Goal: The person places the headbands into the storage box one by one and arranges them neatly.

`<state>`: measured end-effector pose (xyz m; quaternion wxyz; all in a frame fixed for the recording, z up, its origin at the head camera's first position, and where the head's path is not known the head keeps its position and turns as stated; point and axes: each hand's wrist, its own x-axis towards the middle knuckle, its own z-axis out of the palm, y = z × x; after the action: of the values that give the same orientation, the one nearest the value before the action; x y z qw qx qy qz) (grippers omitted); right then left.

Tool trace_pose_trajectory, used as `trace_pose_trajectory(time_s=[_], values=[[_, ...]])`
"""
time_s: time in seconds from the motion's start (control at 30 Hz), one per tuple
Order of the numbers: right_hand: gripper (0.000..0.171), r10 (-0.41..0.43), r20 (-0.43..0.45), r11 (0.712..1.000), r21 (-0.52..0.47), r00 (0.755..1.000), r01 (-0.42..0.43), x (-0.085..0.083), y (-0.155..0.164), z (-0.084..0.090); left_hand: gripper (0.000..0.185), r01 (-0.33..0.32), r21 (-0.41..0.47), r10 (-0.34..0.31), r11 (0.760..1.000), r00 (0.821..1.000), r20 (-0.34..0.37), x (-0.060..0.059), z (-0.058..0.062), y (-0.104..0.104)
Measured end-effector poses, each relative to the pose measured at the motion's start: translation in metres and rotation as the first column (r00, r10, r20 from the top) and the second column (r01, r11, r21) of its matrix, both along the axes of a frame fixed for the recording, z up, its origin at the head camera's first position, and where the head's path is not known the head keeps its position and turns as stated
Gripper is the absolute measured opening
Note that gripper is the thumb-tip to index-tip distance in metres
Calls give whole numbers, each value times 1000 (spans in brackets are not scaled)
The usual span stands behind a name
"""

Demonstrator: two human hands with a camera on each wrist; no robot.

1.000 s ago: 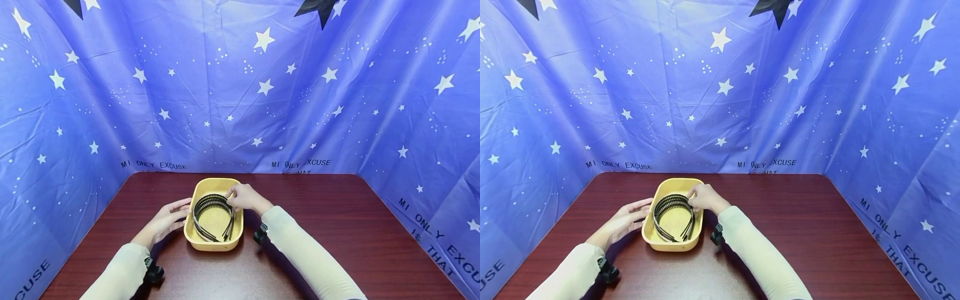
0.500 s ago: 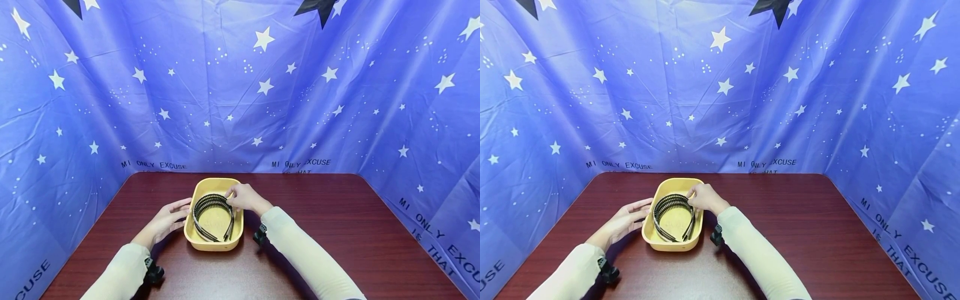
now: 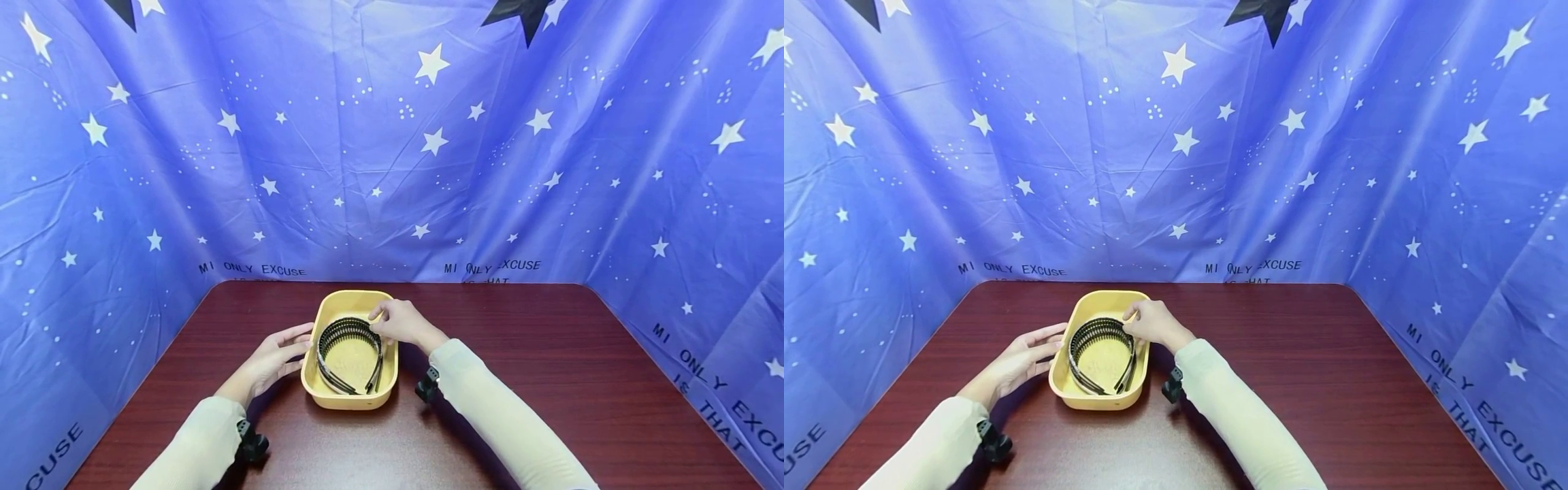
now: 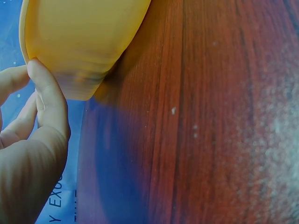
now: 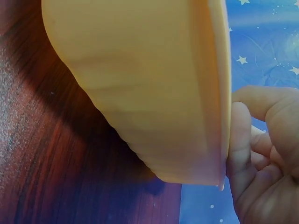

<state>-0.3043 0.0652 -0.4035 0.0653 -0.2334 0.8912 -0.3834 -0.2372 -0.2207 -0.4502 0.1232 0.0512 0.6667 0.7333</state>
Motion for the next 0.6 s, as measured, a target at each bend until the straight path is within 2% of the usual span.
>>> trace_pose_trajectory(time_s=[0.37,0.6], values=[[18,42,-44,994,-99,998,-46,4,6,-2,61,-1,4,1,1000,1000,-3,0,-1,-1],[19,39,-163,998,-36,986,-46,8,12,0,62,-11,-2,11,1000,1000,1,-1,-1,0]])
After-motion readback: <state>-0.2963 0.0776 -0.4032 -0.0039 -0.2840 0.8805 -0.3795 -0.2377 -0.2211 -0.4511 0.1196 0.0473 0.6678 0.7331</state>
